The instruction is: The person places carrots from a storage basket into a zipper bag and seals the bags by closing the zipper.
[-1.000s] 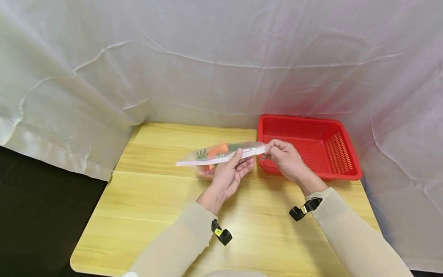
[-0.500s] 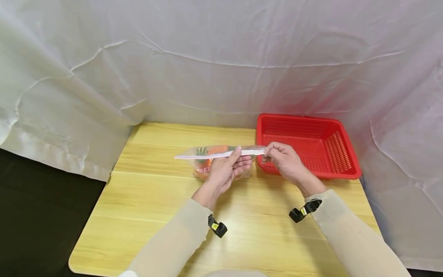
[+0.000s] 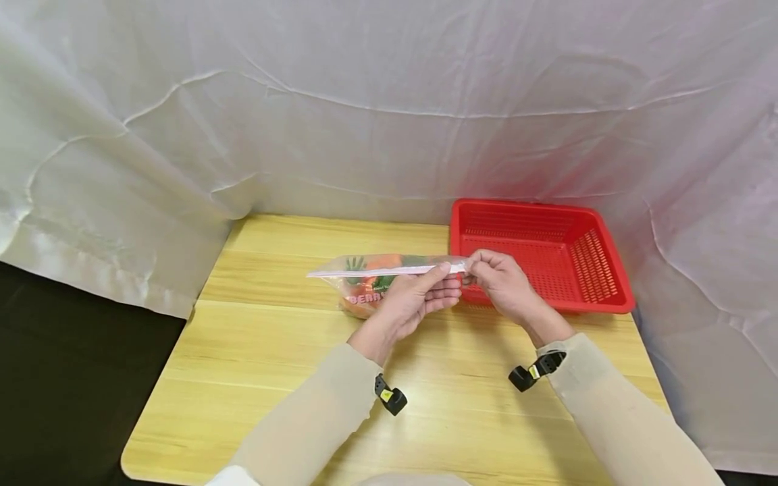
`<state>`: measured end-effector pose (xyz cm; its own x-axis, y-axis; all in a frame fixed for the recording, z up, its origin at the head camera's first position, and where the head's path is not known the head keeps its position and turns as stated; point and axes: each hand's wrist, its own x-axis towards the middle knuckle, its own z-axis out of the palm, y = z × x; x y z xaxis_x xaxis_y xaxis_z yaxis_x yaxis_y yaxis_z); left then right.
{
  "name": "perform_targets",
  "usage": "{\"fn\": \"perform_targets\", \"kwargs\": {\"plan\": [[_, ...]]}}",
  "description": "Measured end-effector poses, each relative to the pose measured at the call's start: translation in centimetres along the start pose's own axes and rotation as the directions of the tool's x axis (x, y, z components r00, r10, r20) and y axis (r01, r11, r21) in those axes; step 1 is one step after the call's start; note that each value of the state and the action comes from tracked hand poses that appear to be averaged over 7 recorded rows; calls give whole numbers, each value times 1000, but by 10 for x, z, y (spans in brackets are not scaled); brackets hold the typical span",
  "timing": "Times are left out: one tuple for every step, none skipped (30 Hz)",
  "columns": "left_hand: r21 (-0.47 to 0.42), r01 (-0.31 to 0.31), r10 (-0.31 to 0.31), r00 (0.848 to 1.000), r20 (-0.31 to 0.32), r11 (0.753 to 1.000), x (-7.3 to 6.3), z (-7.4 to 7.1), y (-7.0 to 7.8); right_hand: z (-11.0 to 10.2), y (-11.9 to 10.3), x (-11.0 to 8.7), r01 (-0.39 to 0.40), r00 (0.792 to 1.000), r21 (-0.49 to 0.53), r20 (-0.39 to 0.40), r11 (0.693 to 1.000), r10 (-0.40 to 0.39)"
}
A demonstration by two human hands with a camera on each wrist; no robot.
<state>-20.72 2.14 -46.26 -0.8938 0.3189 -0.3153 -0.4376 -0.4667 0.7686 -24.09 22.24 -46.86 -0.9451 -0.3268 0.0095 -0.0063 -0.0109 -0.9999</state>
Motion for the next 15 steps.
{"fn": "perform_targets", "kwargs": {"plan": [[3, 5, -5, 1000, -6, 1000, 1, 2, 0, 0, 0, 0, 4, 1000, -2, 2, 1000, -4], [5, 9, -9, 1000, -13, 1000, 2, 4, 0, 0, 1, 0, 4, 1000, -3, 1, 1000, -4], [8, 13, -13, 1000, -20, 1000, 4, 6, 0, -1, 1, 0, 5, 1000, -5, 4, 1000, -5], [14, 16, -16, 1000, -27, 1000, 5, 8, 1, -1, 1, -1, 6, 1000, -5, 6, 1000, -6], [18, 18, -17, 999, -35, 1000, 6, 9, 1, -1, 1, -1, 5, 1000, -3, 9, 1000, -5], [23, 21, -20, 999, -40, 1000, 7, 9, 1, -1, 1, -2, 5, 1000, 2, 12, 1000, -5], [29, 23, -22, 999, -44, 999, 7, 10, 1, -2, 0, -2, 1, 1000, 8, 16, 1000, -1], [34, 24, -22, 999, -47, 999, 8, 11, 1, -2, 0, -3, -6, 1000, 16, 17, 1000, 6], [38, 27, -25, 998, -51, 999, 8, 11, 2, -2, -1, -4, -14, 1000, 25, 20, 1000, 13], [42, 27, -25, 998, -55, 999, 9, 11, 2, -2, -2, -4, -23, 999, 40, 23, 999, 22], [45, 27, -24, 998, -59, 999, 9, 11, 2, -2, -3, -5, -32, 999, 56, 31, 998, 30], [47, 27, -24, 998, -63, 999, 9, 12, 2, -2, -4, -6, -45, 998, 76, 35, 996, 43], [50, 24, -21, 998, -66, 998, 9, 12, 2, -2, -5, -6, -61, 998, 100, 40, 993, 58], [52, 23, -19, 998, -67, 998, 9, 12, 2, -1, -5, -7, -78, 996, 125, 44, 989, 73], [53, 23, -19, 998, -68, 998, 8, 13, 2, -1, -6, -7, -95, 995, 148, 48, 984, 88]]}}
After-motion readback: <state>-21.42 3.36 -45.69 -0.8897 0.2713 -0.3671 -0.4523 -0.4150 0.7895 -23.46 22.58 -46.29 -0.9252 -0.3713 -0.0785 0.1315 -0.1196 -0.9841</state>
